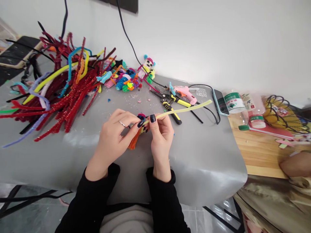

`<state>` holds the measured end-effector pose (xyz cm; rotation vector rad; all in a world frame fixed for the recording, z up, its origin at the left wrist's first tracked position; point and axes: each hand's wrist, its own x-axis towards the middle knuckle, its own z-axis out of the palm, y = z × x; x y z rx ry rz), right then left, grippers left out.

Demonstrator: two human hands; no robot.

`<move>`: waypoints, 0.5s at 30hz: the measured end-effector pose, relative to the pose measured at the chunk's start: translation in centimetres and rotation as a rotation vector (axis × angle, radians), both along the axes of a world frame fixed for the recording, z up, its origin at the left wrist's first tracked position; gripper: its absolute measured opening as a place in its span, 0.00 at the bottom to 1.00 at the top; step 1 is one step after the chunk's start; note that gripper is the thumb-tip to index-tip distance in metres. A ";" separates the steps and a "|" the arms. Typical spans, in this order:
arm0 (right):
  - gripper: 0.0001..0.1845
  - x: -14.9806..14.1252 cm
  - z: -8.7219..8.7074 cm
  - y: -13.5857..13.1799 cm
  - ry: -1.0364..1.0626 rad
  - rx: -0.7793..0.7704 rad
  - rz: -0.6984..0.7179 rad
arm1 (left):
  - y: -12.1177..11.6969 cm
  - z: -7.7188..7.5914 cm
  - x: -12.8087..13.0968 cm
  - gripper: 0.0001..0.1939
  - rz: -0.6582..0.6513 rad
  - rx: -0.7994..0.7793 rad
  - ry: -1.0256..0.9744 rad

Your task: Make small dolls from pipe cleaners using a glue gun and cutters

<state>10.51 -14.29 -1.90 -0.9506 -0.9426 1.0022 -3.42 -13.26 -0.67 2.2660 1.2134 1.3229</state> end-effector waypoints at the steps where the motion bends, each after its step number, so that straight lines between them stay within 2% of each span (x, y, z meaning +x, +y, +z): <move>1: 0.13 0.0 -0.1 0.0 -0.005 -0.004 -0.013 | 0.0 0.0 -0.1 0.09 -0.022 0.003 0.017; 11: 0.13 0.3 -0.6 -0.1 -0.018 0.016 -0.073 | 0.3 0.0 -0.8 0.09 -0.164 -0.054 0.103; 15: 0.14 0.4 -0.2 0.0 -0.019 0.003 -0.021 | 0.4 -0.3 -1.1 0.09 -0.112 -0.082 0.075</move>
